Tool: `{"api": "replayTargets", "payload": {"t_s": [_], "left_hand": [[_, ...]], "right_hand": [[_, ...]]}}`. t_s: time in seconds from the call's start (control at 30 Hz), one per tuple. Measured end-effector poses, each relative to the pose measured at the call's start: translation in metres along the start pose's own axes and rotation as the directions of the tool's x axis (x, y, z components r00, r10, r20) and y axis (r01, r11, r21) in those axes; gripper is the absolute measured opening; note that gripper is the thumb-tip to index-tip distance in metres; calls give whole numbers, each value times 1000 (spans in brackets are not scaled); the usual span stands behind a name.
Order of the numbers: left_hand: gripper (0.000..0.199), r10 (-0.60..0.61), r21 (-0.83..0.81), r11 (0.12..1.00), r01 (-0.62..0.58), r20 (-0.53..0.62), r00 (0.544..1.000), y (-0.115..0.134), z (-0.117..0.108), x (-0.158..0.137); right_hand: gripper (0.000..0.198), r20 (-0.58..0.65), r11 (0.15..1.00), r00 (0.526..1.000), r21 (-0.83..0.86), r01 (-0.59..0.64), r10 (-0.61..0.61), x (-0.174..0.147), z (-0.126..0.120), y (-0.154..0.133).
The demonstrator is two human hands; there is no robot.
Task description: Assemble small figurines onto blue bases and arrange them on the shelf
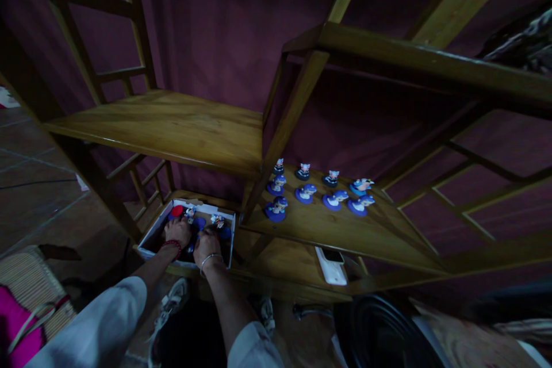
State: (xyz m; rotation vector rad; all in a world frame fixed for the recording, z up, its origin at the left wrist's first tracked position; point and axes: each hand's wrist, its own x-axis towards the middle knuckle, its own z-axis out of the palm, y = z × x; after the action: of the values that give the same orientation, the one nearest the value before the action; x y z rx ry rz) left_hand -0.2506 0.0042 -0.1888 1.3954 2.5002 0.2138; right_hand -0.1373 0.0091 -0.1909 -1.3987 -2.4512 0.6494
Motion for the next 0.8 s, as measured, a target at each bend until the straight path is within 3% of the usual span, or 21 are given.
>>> {"api": "replayTargets", "payload": {"t_s": [0.5, 0.8], "left_hand": [[30, -6, -133, 991, 5, -5, 1000, -5, 6, 8], [37, -25, -325, 946, 7, -51, 998, -8, 5, 13]], "right_hand": [[26, -1, 1000, 1000, 30, 6, -6, 1, -1, -1], [34, -71, 999, 997, 42, -12, 15, 0, -3, -1]]}}
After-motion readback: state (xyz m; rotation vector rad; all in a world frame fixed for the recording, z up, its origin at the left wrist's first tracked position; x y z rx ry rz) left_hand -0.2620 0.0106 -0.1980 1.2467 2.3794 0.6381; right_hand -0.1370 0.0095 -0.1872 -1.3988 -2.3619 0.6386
